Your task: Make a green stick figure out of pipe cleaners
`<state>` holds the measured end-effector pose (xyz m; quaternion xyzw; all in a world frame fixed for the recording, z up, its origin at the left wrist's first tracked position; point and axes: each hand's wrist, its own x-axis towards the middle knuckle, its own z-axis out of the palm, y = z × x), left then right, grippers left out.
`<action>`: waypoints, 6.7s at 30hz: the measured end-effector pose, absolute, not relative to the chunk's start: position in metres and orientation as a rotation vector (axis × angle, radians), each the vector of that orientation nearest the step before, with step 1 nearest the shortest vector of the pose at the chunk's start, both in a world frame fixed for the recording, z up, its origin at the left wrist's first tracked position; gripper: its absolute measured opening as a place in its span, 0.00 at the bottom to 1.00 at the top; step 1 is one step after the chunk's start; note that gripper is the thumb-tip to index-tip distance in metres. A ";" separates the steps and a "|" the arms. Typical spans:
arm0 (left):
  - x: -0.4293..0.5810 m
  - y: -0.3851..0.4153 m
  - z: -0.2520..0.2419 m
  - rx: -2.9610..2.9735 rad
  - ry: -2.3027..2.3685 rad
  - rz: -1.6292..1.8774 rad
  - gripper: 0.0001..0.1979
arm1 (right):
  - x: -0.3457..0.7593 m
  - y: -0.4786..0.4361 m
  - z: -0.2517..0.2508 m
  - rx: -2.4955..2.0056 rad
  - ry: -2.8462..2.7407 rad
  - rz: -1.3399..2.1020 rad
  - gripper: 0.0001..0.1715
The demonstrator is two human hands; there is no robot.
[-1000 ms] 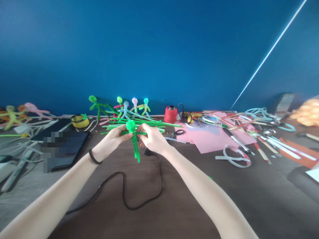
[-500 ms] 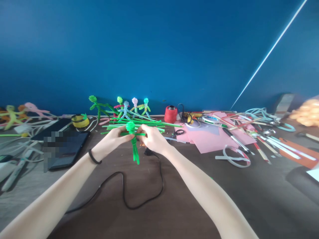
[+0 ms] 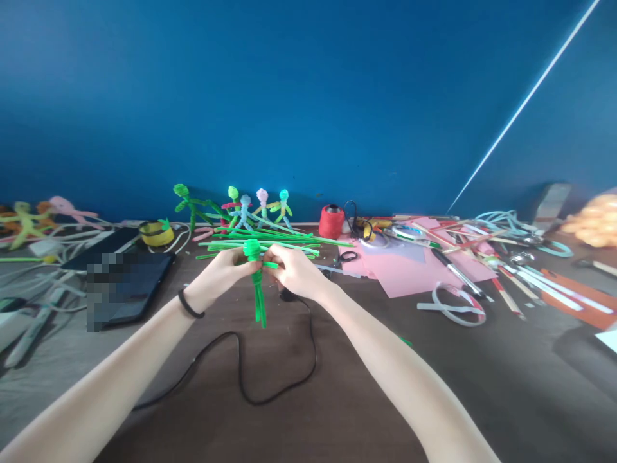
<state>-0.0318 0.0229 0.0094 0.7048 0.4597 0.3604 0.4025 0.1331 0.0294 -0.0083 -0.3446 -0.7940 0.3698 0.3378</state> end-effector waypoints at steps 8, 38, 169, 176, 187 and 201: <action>-0.032 0.022 0.009 1.737 1.116 0.920 0.09 | 0.136 0.035 -0.010 -0.748 -1.993 1.212 0.02; -0.037 0.024 0.009 1.839 1.131 0.778 0.15 | 0.154 0.036 0.008 -0.877 -2.232 1.306 0.18; -0.036 0.020 0.013 2.086 1.340 0.695 0.09 | 0.150 0.038 0.002 -1.009 -2.076 0.551 0.07; -0.036 0.020 0.010 2.176 1.605 0.676 0.10 | 0.139 0.020 0.014 -0.996 -2.083 0.423 0.07; -0.041 0.025 0.009 2.022 1.599 0.913 0.08 | 0.132 0.018 0.005 -1.003 -2.128 0.855 0.08; -0.041 0.023 0.016 1.988 1.297 0.765 0.10 | 0.146 0.038 -0.004 -1.103 -2.110 0.897 0.07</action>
